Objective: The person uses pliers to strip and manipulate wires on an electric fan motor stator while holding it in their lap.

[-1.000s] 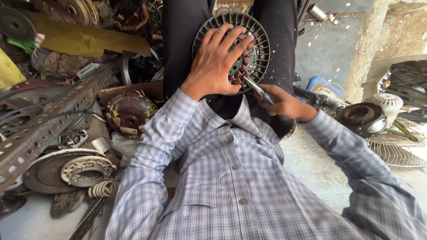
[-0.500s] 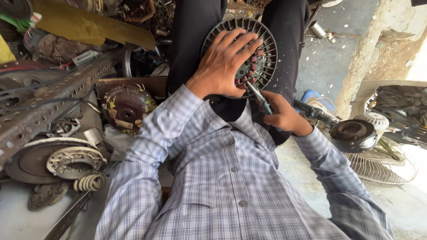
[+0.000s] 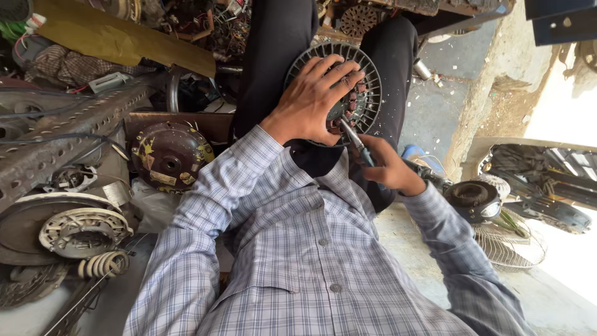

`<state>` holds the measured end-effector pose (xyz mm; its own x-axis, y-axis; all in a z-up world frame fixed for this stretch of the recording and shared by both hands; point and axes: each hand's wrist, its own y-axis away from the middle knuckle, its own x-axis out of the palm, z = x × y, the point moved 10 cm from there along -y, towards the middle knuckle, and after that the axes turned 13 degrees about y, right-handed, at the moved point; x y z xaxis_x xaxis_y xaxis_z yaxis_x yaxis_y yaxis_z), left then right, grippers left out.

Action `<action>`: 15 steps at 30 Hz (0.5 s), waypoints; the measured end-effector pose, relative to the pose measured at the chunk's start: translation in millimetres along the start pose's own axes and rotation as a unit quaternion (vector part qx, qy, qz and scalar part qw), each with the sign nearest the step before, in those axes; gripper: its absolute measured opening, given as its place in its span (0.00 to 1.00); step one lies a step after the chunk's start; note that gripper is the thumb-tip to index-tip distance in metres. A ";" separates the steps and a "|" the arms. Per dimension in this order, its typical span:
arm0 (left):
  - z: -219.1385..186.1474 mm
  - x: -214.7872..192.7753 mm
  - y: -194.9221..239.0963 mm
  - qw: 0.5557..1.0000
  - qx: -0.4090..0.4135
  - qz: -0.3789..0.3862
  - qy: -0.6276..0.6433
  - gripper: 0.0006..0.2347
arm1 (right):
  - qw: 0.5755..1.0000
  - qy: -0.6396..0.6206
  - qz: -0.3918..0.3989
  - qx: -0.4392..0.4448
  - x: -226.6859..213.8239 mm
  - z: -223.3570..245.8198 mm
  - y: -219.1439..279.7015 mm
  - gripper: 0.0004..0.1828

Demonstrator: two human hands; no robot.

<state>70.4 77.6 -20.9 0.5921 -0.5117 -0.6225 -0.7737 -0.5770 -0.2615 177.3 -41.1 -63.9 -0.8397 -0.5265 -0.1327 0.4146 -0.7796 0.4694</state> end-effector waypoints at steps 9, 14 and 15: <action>3.9 0.9 -1.7 1.000 0.006 -0.005 -0.009 0.51 | 0.997 0.061 -0.038 0.039 6.7 12.4 19.3 0.30; 1.3 1.6 -2.4 0.999 0.002 0.007 -0.031 0.52 | 0.991 0.112 -0.070 0.007 2.6 -2.8 19.5 0.27; 2.0 3.9 -3.4 1.000 -0.007 0.014 -0.027 0.51 | 0.999 0.008 -0.047 0.026 7.7 -13.6 20.4 0.26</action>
<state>74.9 78.8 -24.0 0.5575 -0.4919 -0.6688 -0.7857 -0.5728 -0.2336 184.1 -65.7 -67.2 -0.8684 -0.4569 -0.1928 0.3144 -0.8079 0.4985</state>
